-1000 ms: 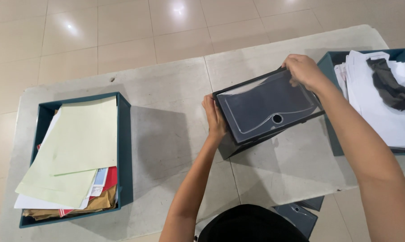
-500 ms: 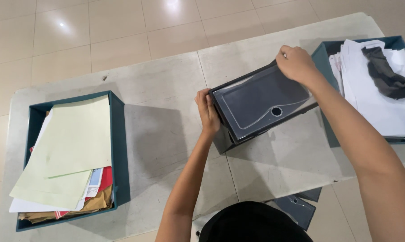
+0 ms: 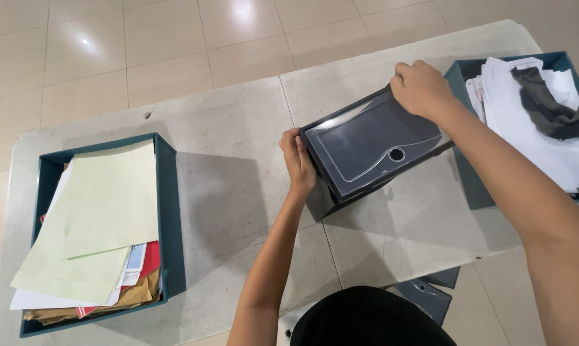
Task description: Assembling and stacking plastic storage boxes on a table.
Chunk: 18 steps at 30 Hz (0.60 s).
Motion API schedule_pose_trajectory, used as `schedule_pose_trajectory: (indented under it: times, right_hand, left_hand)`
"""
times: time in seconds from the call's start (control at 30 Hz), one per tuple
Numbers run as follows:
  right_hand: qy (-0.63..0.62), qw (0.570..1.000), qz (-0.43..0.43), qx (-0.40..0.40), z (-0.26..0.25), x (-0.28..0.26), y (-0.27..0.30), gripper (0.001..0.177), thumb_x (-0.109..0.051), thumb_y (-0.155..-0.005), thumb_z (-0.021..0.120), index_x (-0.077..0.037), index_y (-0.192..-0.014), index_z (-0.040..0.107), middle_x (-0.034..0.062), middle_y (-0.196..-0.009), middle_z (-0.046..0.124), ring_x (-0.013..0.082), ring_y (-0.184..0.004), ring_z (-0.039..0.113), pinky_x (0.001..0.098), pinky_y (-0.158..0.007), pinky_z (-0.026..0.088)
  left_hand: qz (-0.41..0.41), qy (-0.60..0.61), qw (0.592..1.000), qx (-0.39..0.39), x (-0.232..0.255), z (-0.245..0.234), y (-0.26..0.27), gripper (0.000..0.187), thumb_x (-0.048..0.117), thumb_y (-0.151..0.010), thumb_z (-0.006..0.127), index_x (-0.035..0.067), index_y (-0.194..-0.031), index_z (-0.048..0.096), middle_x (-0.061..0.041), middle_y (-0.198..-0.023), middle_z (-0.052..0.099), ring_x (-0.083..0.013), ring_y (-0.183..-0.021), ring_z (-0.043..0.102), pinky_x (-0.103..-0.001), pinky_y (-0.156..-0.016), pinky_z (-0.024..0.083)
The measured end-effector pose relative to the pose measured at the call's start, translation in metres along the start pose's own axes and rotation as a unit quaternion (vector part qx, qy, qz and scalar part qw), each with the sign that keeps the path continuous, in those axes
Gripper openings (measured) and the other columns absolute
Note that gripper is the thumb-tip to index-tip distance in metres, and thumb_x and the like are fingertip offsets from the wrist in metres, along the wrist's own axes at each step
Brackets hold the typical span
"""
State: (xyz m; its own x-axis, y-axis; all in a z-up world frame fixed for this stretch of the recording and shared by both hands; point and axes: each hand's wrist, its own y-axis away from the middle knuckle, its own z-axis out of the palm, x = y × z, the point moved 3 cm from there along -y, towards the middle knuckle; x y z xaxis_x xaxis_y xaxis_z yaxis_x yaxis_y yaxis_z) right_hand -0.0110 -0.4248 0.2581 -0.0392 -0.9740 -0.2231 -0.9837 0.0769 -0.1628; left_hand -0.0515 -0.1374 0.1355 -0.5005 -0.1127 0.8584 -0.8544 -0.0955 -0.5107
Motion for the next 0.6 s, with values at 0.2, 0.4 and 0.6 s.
schedule_pose_trajectory:
  times: [0.2, 0.4, 0.6]
  right_hand:
    - [0.050, 0.999, 0.007, 0.011, 0.004, -0.016, 0.015, 0.034, -0.030, -0.102, 0.051, -0.004, -0.118, 0.067, 0.0301, -0.111, 0.060, 0.0503, -0.090, 0.066, 0.0579, -0.080, 0.055]
    - [0.083, 0.996, -0.005, 0.009, 0.001, -0.026, 0.017, 0.035, -0.028, -0.101, 0.050, 0.000, -0.117, 0.066, 0.0282, -0.111, 0.060, 0.0465, -0.088, 0.070, 0.0562, -0.078, 0.057]
    - [0.115, 0.993, 0.018, 0.019, 0.007, -0.022, 0.013, 0.040, -0.032, -0.100, 0.053, 0.002, -0.117, 0.065, 0.0277, -0.112, 0.061, 0.0461, -0.087, 0.070, 0.0566, -0.073, 0.056]
  left_hand:
    - [-0.012, 0.003, 1.000, 0.028, -0.001, -0.002, 0.002, 0.031, 0.025, -0.115, 0.033, 0.002, -0.120, 0.053, -0.010, -0.110, 0.052, -0.0240, -0.108, 0.045, -0.036, -0.102, 0.037]
    - [-0.054, 0.134, 0.989, -0.023, 0.028, -0.010, 0.002, 0.042, 0.029, -0.113, 0.030, 0.003, -0.141, 0.047, -0.009, -0.129, 0.053, -0.0195, -0.121, 0.049, -0.035, -0.109, 0.038]
    - [-0.103, 0.097, 0.988, -0.063, 0.050, -0.009, -0.011, 0.029, 0.017, -0.107, 0.055, 0.002, -0.130, 0.064, -0.008, -0.119, 0.066, -0.0146, -0.100, 0.055, -0.030, -0.094, 0.046]
